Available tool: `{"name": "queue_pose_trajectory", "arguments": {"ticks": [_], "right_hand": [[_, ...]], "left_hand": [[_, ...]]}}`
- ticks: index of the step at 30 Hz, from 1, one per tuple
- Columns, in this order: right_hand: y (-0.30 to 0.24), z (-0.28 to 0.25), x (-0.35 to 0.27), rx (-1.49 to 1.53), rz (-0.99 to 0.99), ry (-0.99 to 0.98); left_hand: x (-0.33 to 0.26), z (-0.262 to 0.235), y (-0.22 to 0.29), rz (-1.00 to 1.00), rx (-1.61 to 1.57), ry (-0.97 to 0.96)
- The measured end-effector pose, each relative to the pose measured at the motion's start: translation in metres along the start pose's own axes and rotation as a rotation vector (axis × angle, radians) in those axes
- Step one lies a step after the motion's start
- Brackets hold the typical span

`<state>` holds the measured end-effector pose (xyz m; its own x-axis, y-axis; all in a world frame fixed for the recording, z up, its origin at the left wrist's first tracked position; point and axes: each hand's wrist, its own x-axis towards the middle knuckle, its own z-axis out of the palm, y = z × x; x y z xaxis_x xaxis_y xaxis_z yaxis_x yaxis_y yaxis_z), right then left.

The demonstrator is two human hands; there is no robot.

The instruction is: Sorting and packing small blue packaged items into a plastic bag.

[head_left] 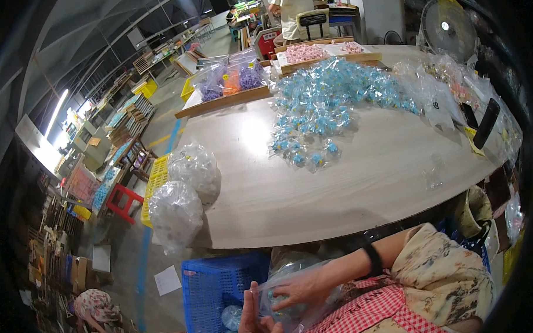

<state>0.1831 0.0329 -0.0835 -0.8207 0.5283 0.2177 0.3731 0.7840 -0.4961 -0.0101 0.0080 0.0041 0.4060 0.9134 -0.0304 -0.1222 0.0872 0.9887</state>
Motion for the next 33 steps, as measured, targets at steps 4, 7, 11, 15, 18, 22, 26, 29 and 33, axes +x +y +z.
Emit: {"name": "queue_pose_trajectory", "arguments": {"ticks": [4, 7, 11, 15, 18, 22, 26, 29, 33], "right_hand": [[-0.009, -0.117, -0.025, 0.652, -0.115, -0.017], [0.064, -0.181, -0.067, 0.142, 0.191, 0.461], [0.203, -0.251, -0.174, -0.401, 0.836, 0.431], [0.243, -0.278, -0.201, -0.485, 1.403, 0.241], [0.254, -0.258, -0.207, -0.398, 1.543, 0.155], [0.244, -0.236, -0.228, -0.363, 1.558, 0.155], [0.206, -0.213, -0.254, -0.347, 1.516, 0.158], [0.165, -0.194, -0.275, -0.338, 1.589, 0.231], [0.133, -0.168, -0.297, -0.55, 1.619, 0.285]], "left_hand": [[0.006, -0.003, -0.008, 0.078, 0.002, 0.001], [0.01, -0.005, -0.008, 0.102, 0.055, 0.01], [0.016, -0.003, -0.012, 0.081, 0.102, -0.001], [0.017, -0.002, -0.017, 0.117, 0.094, 0.065], [0.021, 0.0, -0.018, 0.122, 0.111, 0.075], [0.023, 0.004, -0.012, 0.026, 0.094, 0.082], [0.023, -0.006, -0.02, -0.014, 0.129, 0.116], [0.018, -0.025, -0.039, -0.074, 0.114, 0.071], [0.016, -0.01, -0.02, -0.116, 0.054, 0.135]]}}
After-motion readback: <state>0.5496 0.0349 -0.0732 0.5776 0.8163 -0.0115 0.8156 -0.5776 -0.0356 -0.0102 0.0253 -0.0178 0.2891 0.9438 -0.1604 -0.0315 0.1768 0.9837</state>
